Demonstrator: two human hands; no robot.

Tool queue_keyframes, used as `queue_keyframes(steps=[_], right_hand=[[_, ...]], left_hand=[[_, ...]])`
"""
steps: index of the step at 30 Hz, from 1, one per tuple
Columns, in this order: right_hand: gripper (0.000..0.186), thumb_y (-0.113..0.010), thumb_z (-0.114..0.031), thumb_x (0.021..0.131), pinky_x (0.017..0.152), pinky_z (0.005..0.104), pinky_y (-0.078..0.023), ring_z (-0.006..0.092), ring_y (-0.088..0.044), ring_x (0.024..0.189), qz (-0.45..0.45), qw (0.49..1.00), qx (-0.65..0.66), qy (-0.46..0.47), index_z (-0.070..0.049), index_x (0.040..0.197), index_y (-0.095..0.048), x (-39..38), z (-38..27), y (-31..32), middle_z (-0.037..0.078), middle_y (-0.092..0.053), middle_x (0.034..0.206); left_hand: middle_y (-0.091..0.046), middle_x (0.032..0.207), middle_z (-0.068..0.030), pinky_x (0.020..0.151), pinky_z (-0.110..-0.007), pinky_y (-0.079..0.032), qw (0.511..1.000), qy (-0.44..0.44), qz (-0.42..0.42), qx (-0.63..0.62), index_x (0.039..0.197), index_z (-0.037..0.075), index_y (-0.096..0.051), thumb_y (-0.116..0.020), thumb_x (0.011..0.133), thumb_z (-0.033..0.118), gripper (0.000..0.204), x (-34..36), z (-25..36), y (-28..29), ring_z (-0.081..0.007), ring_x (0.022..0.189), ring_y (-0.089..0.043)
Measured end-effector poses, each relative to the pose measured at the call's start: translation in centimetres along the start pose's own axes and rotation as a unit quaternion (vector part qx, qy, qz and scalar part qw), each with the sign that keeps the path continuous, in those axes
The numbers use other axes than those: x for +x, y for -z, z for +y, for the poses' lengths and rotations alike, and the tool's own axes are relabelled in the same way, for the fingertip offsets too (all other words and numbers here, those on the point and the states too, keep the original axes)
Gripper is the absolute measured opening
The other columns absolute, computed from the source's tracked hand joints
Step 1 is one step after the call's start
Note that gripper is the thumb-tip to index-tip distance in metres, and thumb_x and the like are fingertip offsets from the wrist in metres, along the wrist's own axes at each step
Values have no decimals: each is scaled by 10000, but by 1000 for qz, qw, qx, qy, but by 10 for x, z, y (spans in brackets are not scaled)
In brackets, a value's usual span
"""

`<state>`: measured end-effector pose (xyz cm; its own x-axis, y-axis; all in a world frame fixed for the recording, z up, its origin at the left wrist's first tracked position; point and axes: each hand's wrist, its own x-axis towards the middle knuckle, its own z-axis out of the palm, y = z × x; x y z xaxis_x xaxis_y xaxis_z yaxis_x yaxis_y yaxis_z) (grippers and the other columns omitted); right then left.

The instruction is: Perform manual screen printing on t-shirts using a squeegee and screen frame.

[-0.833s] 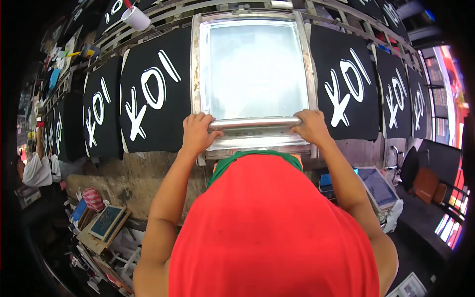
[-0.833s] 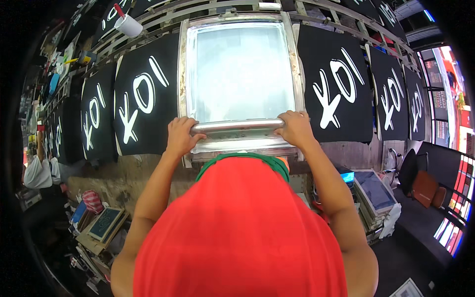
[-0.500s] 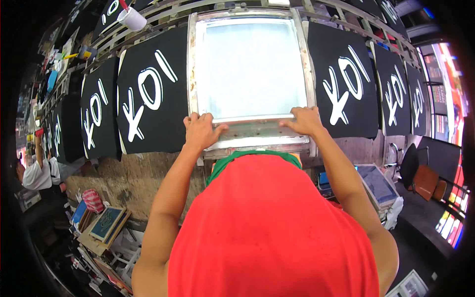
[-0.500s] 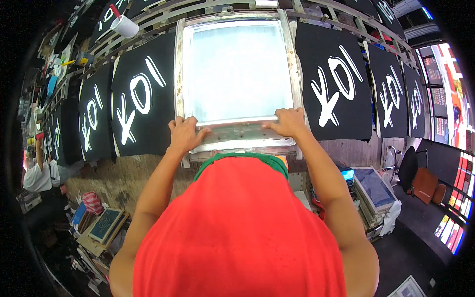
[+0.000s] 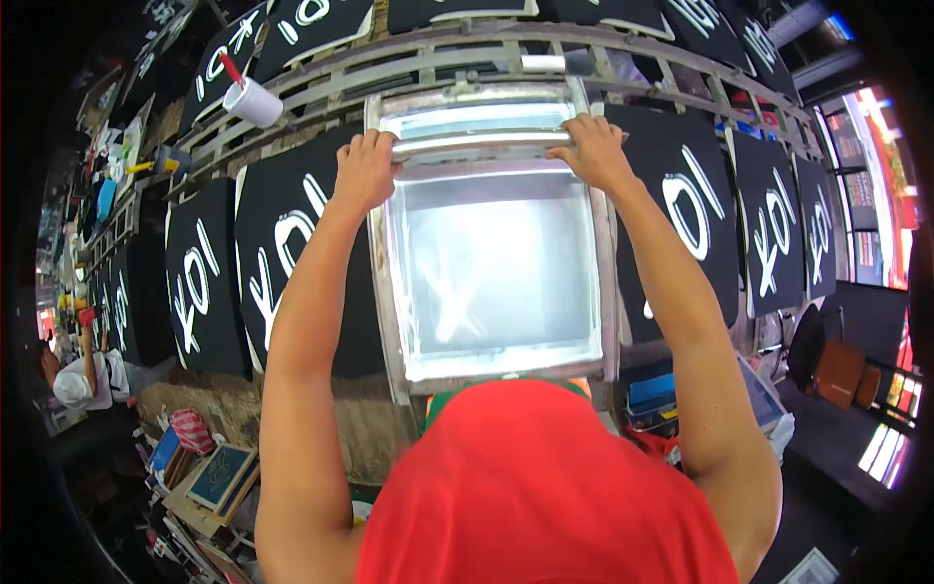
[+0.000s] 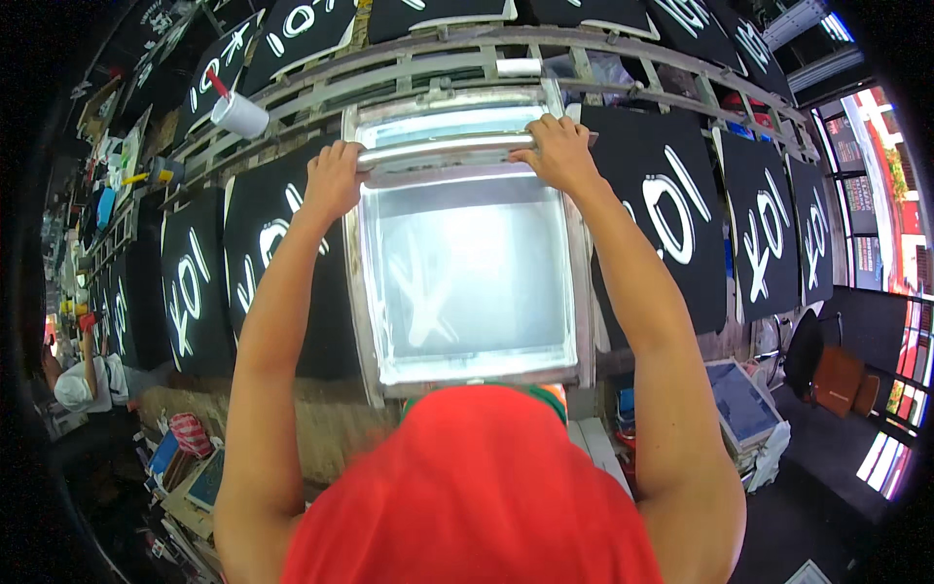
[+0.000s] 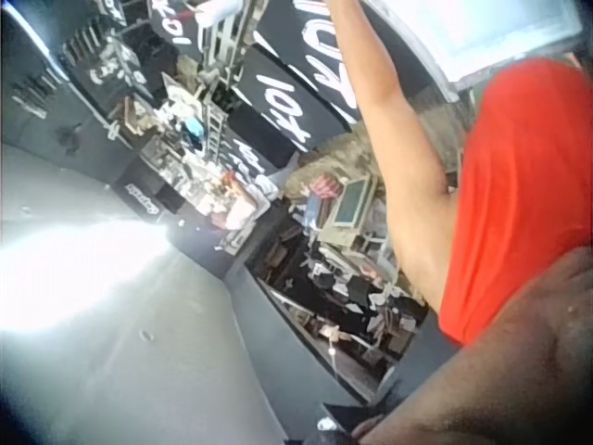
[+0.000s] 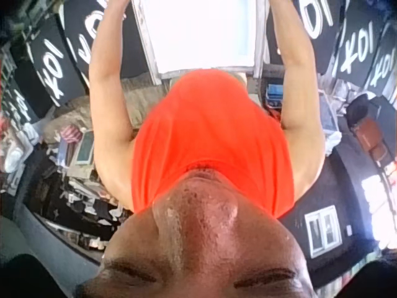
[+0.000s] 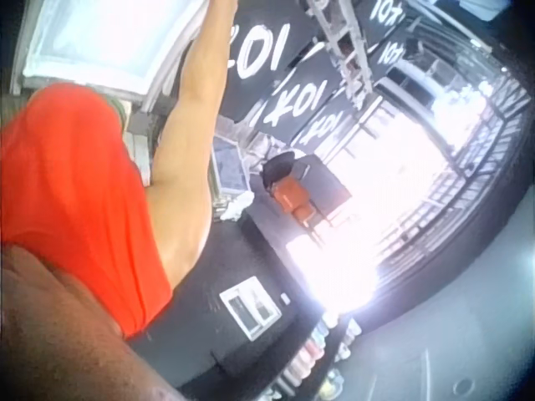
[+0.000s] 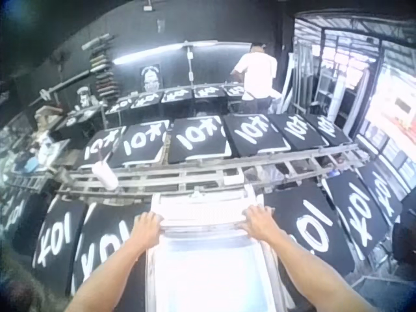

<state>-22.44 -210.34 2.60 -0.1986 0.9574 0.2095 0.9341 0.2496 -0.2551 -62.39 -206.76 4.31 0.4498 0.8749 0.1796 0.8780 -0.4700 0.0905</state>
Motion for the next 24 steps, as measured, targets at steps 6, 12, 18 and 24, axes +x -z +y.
queue_keyframes(steps=[6, 12, 18, 24], right_hand=[[604, -768, -556, 809, 1016, 524, -365, 319, -537, 1181, 27, 999, -48, -2, -88, 1182, -686, 74, 35, -48, 82, -605, 1223], [610, -768, -561, 821, 1000, 494, -393, 316, -536, 1198, -9, 1000, -29, 4, -94, 1204, -688, 93, 46, -48, 84, -604, 1211], [737, -724, -658, 821, 1059, 512, -390, 313, -512, 1290, -82, 994, -62, -45, -101, 1301, -672, 104, 44, -38, 90, -597, 1325], [789, -744, -671, 792, 1080, 512, -393, 318, -509, 1313, -122, 989, -53, -58, -101, 1331, -663, 107, 43, -33, 97, -590, 1359]], left_hand=[[-593, 1226, -122, 993, -546, -451, 998, 4, 2, 55, 1237, 109, -588, -746, 838, 132, 429, 76, -30, -46, -368, 1163, -580], [-594, 1237, -129, 1042, -553, -437, 998, 16, -35, 55, 1322, 137, -560, -732, 857, 211, 502, 91, -46, -56, -372, 1185, -584], [-612, 1251, -127, 1039, -545, -451, 997, 20, -65, 46, 1318, 139, -585, -743, 851, 250, 506, 102, -48, -49, -360, 1219, -587], [-625, 1246, -138, 999, -515, -500, 990, 43, -126, 36, 1303, 126, -608, -749, 848, 269, 497, 107, -43, -35, -370, 1198, -610]])
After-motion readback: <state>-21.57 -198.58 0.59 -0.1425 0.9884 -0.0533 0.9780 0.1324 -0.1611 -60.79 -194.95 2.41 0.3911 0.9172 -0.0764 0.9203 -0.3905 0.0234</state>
